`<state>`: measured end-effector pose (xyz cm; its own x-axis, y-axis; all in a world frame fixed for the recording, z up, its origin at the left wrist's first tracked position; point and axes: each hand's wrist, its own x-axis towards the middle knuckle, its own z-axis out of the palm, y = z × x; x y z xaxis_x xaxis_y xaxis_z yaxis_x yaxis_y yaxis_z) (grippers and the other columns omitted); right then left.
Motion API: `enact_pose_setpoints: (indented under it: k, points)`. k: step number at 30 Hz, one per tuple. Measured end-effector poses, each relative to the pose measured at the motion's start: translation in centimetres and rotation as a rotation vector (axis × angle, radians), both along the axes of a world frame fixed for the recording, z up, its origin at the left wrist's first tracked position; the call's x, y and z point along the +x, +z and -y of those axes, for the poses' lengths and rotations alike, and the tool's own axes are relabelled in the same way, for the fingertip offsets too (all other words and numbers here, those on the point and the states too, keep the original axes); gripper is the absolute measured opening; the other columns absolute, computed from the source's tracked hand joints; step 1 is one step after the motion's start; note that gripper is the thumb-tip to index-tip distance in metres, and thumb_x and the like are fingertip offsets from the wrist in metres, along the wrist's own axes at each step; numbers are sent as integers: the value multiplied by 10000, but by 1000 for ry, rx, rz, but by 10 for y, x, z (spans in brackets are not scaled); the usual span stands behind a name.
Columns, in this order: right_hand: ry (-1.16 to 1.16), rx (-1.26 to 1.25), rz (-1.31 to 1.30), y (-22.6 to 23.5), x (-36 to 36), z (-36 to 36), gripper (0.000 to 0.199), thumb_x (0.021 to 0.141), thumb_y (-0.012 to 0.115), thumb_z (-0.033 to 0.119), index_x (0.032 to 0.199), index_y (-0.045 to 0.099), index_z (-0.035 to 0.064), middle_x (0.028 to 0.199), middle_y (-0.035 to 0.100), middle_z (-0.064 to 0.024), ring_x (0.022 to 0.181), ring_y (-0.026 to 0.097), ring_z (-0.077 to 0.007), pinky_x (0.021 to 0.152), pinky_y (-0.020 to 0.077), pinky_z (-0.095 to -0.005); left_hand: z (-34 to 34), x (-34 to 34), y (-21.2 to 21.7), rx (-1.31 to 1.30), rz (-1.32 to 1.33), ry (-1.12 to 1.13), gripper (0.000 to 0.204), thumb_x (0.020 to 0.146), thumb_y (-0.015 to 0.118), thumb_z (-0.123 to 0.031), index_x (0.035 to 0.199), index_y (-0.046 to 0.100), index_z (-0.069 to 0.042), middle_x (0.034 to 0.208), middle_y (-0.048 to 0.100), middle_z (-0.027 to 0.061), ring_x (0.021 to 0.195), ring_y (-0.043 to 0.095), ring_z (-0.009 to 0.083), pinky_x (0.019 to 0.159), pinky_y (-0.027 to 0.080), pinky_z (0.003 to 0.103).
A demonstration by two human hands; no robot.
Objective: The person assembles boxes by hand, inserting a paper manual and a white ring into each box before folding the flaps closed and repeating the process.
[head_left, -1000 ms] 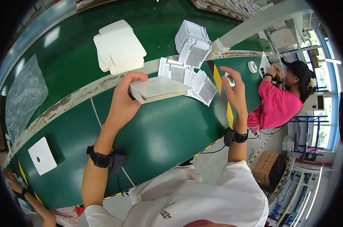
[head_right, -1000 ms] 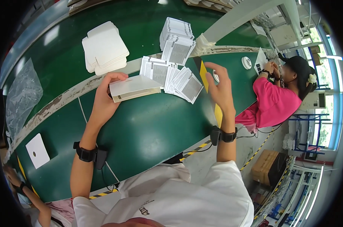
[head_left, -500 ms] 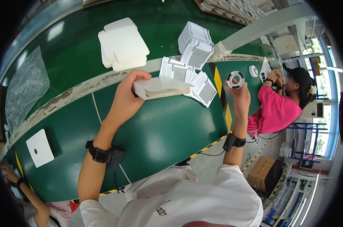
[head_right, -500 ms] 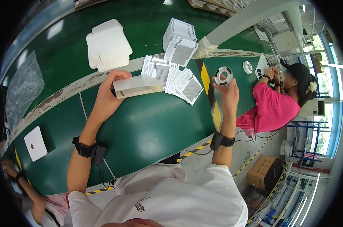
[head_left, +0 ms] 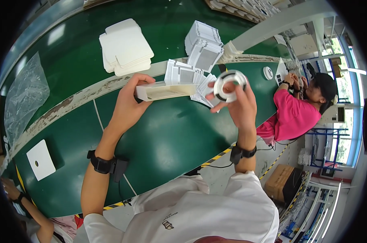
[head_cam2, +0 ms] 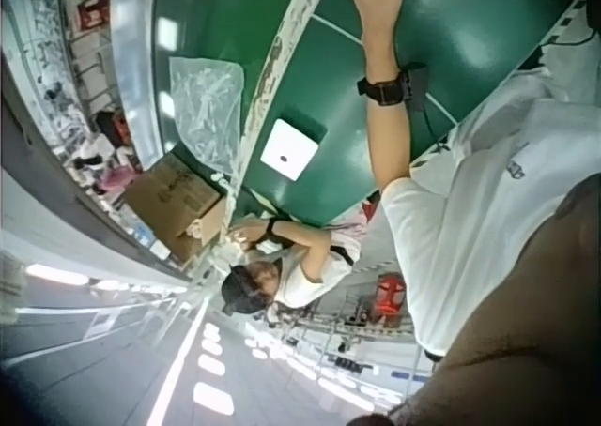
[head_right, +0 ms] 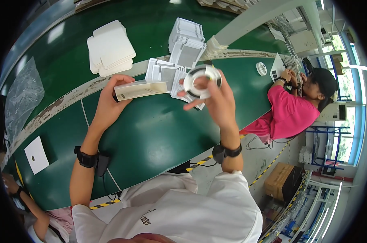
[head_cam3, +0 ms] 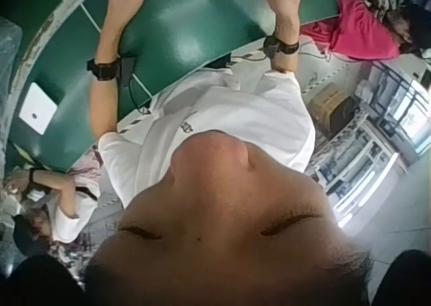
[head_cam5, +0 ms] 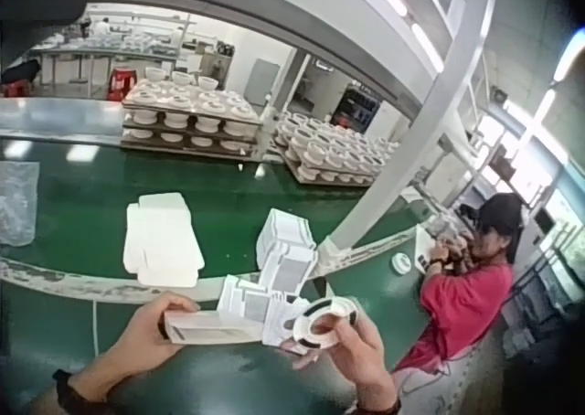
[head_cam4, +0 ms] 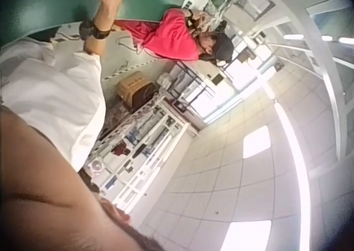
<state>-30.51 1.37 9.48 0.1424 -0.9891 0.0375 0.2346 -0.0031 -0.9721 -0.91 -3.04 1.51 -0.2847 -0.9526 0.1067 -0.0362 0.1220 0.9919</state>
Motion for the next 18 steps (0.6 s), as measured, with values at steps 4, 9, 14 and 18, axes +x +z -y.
enact_pose_setpoints:
  k: [4, 9, 14, 18]
  points:
    - [-79, -630, -659, 24, 33, -19, 316, 923, 651, 120, 1200, 625, -30, 1135, 694, -190, 814, 698, -288, 577, 545, -252, 3, -1, -3, -59, 0, -47, 411, 796, 694, 104, 1153, 581, -66, 1066, 664, 33, 1001, 635, 138, 838, 493, 277]
    - [-128, -1148, -1303, 36, 63, -15, 375, 661, 801, 40, 1031, 740, 52, 1028, 721, -85, 741, 674, -206, 562, 490, -253, 3, 1, -3, -86, -12, -28, 397, 801, 678, 114, 1140, 581, -69, 1049, 658, 30, 978, 629, 135, 840, 493, 280]
    - [-173, -1080, -1315, 20, 75, -7, 411, 633, 844, 29, 1032, 752, 76, 998, 712, -59, 706, 646, -165, 537, 480, -249, 2, 0, -9, -130, -32, -44, 392, 796, 692, 108, 1127, 579, -69, 1021, 648, 26, 950, 619, 133, 826, 502, 283]
    - [-306, -1051, -1210, 3, 79, 5, 386, 657, 861, 0, 1021, 749, 65, 991, 707, -51, 684, 635, -150, 517, 485, -249, 2, 0, -4, -91, -7, -46, 397, 790, 708, 98, 1121, 579, -77, 1005, 638, 24, 932, 618, 141, 813, 512, 288]
